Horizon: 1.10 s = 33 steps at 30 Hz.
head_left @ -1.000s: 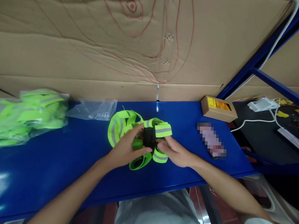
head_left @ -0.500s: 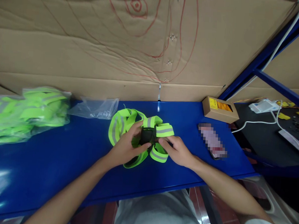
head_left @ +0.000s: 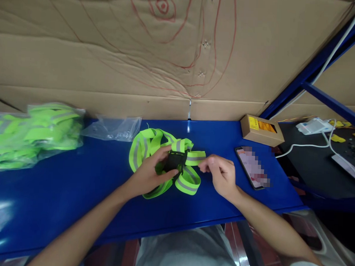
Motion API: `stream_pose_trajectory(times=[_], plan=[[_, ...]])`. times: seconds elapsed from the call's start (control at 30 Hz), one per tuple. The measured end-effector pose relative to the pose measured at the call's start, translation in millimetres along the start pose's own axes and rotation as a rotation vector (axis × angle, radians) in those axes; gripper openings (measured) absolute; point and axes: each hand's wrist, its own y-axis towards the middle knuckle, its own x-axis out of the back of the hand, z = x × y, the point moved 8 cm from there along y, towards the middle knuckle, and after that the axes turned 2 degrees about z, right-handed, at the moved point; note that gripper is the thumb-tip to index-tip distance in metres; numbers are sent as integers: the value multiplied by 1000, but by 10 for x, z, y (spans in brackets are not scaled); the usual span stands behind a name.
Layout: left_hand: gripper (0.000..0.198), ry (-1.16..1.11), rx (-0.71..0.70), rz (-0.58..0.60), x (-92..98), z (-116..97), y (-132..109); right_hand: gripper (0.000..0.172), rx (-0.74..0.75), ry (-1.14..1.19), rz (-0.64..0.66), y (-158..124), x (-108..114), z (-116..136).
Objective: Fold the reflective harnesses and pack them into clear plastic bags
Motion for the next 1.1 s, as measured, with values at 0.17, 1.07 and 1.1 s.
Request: stream_pose_trajectory(times=[0.17,1.07,1.1], plan=[[57,34,-32,72,-10,-123,-33,37,73,-185,79,59,-71,31],[48,62,-50,124,-52,-99,-33,45,37,-220,257,32,-267,-71],[47,62,-52,126,-53,-103,-33,45,37,-221,256,32,-268,-72]])
